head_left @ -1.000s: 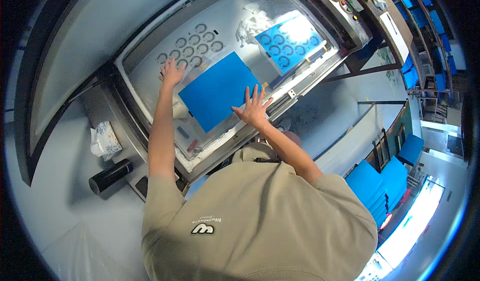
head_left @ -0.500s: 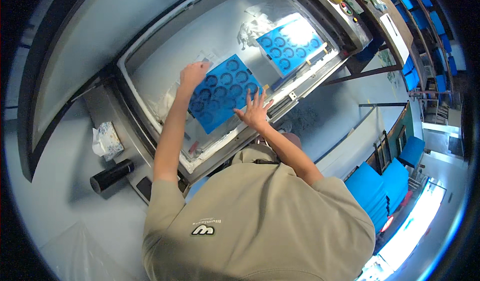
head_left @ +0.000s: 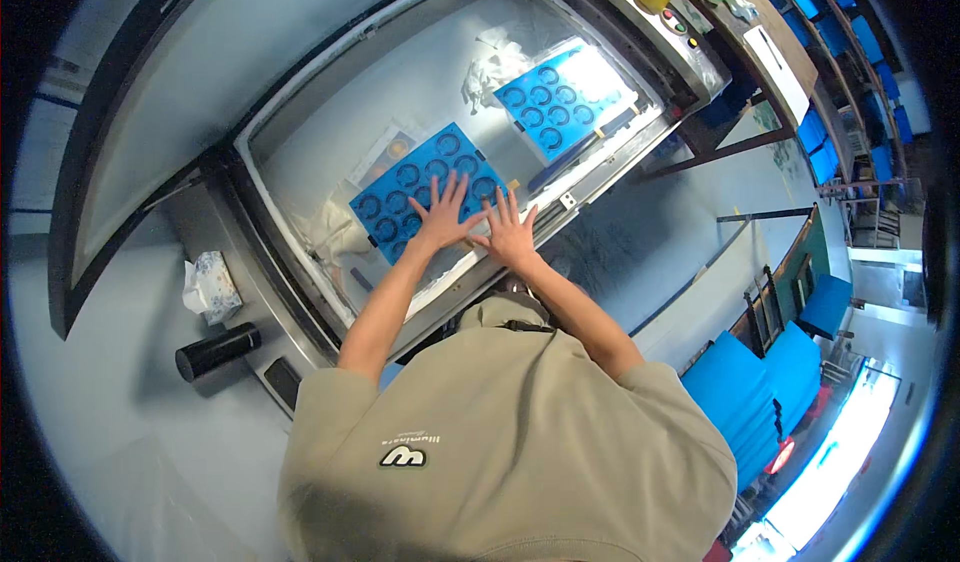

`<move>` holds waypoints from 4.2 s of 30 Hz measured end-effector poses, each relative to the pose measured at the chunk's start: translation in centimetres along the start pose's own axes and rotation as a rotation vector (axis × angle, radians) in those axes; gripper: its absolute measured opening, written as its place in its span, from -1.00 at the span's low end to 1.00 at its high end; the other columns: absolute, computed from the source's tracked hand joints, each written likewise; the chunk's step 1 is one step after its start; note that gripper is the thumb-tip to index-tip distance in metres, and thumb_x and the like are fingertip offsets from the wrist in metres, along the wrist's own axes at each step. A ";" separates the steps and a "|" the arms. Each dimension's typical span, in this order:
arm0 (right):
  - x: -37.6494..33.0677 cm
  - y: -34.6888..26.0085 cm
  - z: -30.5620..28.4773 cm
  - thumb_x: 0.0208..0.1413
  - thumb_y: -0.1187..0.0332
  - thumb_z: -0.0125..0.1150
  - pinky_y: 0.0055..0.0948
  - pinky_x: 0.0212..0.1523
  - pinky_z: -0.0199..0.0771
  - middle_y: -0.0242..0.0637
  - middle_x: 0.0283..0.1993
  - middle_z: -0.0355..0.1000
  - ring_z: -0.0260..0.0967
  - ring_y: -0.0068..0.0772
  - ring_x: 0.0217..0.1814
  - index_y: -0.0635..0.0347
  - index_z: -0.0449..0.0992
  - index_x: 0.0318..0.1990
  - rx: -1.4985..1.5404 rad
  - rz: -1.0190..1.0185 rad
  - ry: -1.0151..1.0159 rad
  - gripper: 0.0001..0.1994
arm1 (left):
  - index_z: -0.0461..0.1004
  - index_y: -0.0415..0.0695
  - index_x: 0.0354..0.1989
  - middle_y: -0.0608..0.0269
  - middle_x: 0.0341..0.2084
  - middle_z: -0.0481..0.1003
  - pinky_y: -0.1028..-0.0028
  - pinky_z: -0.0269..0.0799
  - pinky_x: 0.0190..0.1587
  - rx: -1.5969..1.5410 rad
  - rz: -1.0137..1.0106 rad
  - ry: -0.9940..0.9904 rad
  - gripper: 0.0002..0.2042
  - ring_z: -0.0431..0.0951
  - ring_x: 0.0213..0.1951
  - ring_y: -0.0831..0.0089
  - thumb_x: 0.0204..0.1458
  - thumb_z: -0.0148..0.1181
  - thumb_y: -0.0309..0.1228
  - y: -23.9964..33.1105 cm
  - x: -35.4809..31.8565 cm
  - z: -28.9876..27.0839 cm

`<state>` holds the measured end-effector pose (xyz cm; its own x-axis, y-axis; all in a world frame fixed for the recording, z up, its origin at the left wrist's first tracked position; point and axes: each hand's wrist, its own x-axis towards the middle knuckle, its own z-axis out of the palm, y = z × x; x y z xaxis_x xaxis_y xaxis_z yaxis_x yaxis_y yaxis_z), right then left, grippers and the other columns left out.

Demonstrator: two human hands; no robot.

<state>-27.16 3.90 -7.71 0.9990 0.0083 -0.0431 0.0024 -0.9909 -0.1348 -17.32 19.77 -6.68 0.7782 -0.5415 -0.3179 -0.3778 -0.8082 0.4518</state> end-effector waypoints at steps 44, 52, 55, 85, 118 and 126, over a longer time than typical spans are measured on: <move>-43.7 37.2 27.3 -0.09 0.22 0.27 -0.12 -0.08 0.55 0.21 -0.14 0.56 0.58 0.05 -0.10 0.38 0.61 -0.16 1.103 0.892 -0.428 -0.59 | 0.64 -0.02 -0.17 -0.08 -0.38 0.62 0.06 0.57 -0.18 0.191 -0.338 0.291 -0.63 0.65 -0.25 -0.04 -0.02 0.32 -0.03 31.7 -6.4 -15.1; -37.1 39.9 27.4 -0.13 0.47 0.22 -0.26 -0.17 0.56 0.02 -0.20 0.61 0.58 -0.21 -0.20 0.31 0.61 -0.11 0.900 0.818 -0.366 -0.66 | 0.58 -0.23 -0.11 -0.23 -0.15 0.57 0.02 0.48 0.03 -0.131 -0.325 -0.097 -0.61 0.57 -0.02 -0.13 0.05 0.31 -0.16 20.3 0.0 13.2; -36.1 41.4 20.6 -0.14 0.60 0.17 -0.26 -0.25 0.57 -0.10 -0.28 0.59 0.56 -0.23 -0.27 0.23 0.60 -0.11 1.007 0.984 -0.311 -0.65 | 0.58 -0.25 -0.11 -0.24 -0.14 0.57 0.02 0.48 0.03 -0.131 -0.282 -0.138 -0.61 0.57 -0.02 -0.13 0.05 0.31 -0.16 20.8 1.6 14.1; -14.5 29.2 -17.7 0.28 0.08 0.22 -0.52 -0.56 0.03 -0.62 -0.62 0.22 0.03 -0.77 -0.54 0.21 0.42 -0.58 1.344 0.035 -0.734 -0.54 | 0.67 -0.18 -0.34 -0.09 -0.39 0.62 0.15 0.57 -0.17 -0.181 0.207 -0.222 -0.79 0.65 -0.25 0.01 -0.17 0.37 -0.36 32.1 -1.5 6.5; -16.1 29.1 -19.5 0.24 -0.01 0.22 -0.44 -0.51 0.15 -0.43 -0.60 0.40 0.16 -0.63 -0.54 0.17 0.64 -0.39 1.095 -0.176 -0.787 -0.60 | 0.70 -0.07 -0.42 0.09 -0.46 0.64 0.20 0.56 -0.29 -0.198 0.117 -0.273 -0.82 0.66 -0.33 0.08 -0.20 0.30 -0.32 35.5 -0.7 8.2; -16.5 30.2 -19.5 0.25 0.03 0.23 -0.43 -0.48 0.17 -0.42 -0.57 0.41 0.17 -0.62 -0.51 0.13 0.68 -0.28 1.132 -0.159 -0.770 -0.65 | 0.69 -0.07 -0.34 0.09 -0.43 0.65 0.20 0.55 -0.25 -0.217 0.168 -0.320 -0.78 0.67 -0.31 0.09 -0.16 0.31 -0.28 35.6 -0.5 8.2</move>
<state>-42.75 -28.76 8.29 0.7146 0.5491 -0.4334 -0.2944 -0.3260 -0.8984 -35.29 -10.65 2.70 0.5066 -0.7341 -0.4523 -0.3456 -0.6534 0.6735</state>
